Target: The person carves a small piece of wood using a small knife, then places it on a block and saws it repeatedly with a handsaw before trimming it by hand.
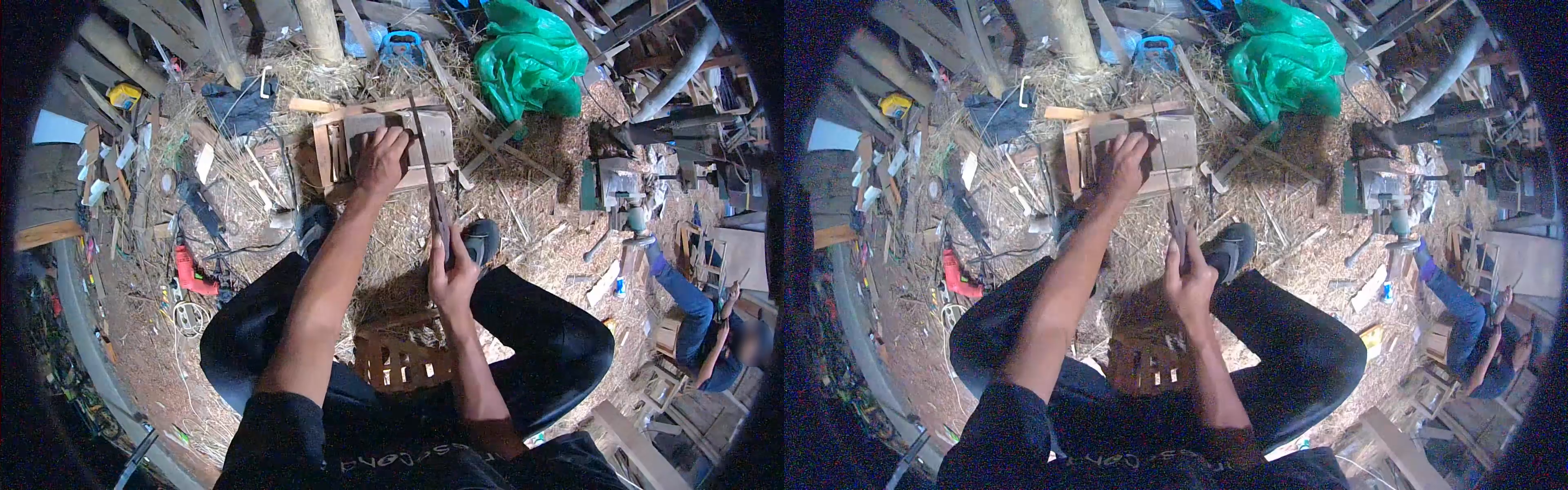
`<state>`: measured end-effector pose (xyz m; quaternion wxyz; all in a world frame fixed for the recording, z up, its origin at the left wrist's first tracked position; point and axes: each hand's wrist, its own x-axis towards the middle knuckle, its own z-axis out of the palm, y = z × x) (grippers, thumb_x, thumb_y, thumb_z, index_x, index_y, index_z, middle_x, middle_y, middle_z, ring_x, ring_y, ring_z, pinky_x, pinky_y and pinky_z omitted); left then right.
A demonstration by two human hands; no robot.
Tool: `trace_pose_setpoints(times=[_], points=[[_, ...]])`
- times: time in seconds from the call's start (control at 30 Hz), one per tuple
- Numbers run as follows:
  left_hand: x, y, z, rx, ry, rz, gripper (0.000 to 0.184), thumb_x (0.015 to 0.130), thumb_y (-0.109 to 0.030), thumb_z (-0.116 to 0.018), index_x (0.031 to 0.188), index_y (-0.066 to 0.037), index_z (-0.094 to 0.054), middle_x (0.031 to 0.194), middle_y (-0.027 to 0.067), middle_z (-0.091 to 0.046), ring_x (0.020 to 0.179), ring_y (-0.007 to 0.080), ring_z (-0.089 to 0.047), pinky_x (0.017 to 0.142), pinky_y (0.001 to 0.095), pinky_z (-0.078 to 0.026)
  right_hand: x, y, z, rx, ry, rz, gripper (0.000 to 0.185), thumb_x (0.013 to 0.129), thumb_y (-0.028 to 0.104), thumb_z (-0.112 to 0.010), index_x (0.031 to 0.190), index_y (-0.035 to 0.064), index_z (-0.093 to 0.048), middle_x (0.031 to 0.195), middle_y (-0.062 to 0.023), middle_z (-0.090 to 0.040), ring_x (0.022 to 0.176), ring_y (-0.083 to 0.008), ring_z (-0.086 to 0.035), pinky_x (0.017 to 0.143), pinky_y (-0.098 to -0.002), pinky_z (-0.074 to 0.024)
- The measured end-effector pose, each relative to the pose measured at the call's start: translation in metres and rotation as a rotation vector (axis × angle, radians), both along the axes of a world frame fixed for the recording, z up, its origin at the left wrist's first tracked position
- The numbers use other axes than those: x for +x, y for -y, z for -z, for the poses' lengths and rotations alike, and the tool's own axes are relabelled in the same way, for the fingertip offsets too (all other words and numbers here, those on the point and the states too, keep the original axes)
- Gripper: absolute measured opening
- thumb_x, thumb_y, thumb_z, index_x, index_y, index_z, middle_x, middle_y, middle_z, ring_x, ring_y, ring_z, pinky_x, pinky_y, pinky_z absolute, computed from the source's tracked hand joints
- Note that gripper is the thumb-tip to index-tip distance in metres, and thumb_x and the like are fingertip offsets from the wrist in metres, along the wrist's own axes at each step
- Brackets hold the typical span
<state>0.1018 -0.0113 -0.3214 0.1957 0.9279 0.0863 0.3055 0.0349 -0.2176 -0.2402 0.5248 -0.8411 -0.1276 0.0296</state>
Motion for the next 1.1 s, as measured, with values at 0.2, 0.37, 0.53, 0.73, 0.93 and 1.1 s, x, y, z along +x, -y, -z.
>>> trace_pose_setpoints(times=[0.2, 0.37, 0.53, 0.73, 0.93, 1.1], points=[[0.003, 0.000, -0.003, -0.079, -0.078, -0.019, 0.025, 0.079, -0.004, -0.053, 0.101, -0.004, -0.064, 0.106, 0.0080, -0.061, 0.101, 0.0285, -0.055, 0.086, 0.0427, -0.041, 0.014, 0.005, -0.004, -0.033, -0.181, -0.019, 0.035, 0.092, 0.013, -0.061, 0.121, -0.0054, -0.059, 0.062, -0.0105, -0.060, 0.054, -0.0051, -0.049, 0.048, -0.0268, -0.0420], [0.004, 0.001, 0.004, -0.091, 0.035, -0.025, 0.026, 0.078, -0.001, -0.053, 0.102, -0.002, -0.063, 0.108, 0.0093, -0.061, 0.102, 0.0304, -0.055, 0.086, 0.0412, -0.041, 0.007, 0.002, -0.025, -0.126, -0.114, -0.006, 0.035, 0.092, 0.014, -0.062, 0.121, -0.0063, -0.060, 0.059, -0.0090, -0.058, 0.052, -0.0055, -0.048, 0.047, -0.0267, -0.0416], [0.003, 0.000, 0.003, -0.107, 0.027, -0.022, 0.022, 0.082, -0.005, -0.054, 0.101, -0.002, -0.063, 0.104, 0.0108, -0.061, 0.099, 0.0317, -0.055, 0.084, 0.0418, -0.042, 0.018, 0.009, -0.028, 0.001, -0.154, -0.055, 0.036, 0.092, 0.014, -0.062, 0.121, -0.0080, -0.059, 0.066, -0.0119, -0.063, 0.057, -0.0076, -0.053, 0.052, -0.0273, -0.0451], [0.013, -0.001, 0.010, -0.049, -0.262, -0.126, 0.022, 0.094, -0.027, -0.051, 0.102, -0.011, -0.065, 0.103, 0.0136, -0.065, 0.098, 0.0350, -0.056, 0.084, 0.0485, -0.041, 0.007, 0.015, -0.053, 0.236, -0.150, 0.058, 0.035, 0.093, 0.010, -0.060, 0.123, -0.0060, -0.058, 0.087, -0.0103, -0.069, 0.078, -0.0080, -0.060, 0.067, -0.0254, -0.0496], [-0.002, 0.009, -0.017, -0.069, -0.085, -0.101, 0.025, 0.093, -0.024, -0.051, 0.104, -0.005, -0.062, 0.096, 0.0151, -0.061, 0.099, 0.0343, -0.053, 0.083, 0.0494, -0.039, 0.030, -0.013, -0.013, 0.035, 0.049, -0.056, 0.034, 0.092, 0.015, -0.062, 0.120, -0.0044, -0.061, 0.076, -0.0155, -0.069, 0.065, -0.0085, -0.061, 0.060, -0.0282, -0.0502], [0.003, 0.001, 0.010, 0.165, -0.096, -0.145, 0.018, 0.089, -0.023, -0.055, 0.096, -0.007, -0.061, 0.102, 0.0079, -0.056, 0.099, 0.0267, -0.052, 0.084, 0.0423, -0.040, 0.030, -0.018, -0.004, 0.024, -0.109, -0.009, 0.035, 0.092, 0.016, -0.063, 0.121, -0.0043, -0.061, 0.081, -0.0194, -0.070, 0.070, -0.0111, -0.065, 0.063, -0.0294, -0.0518]])
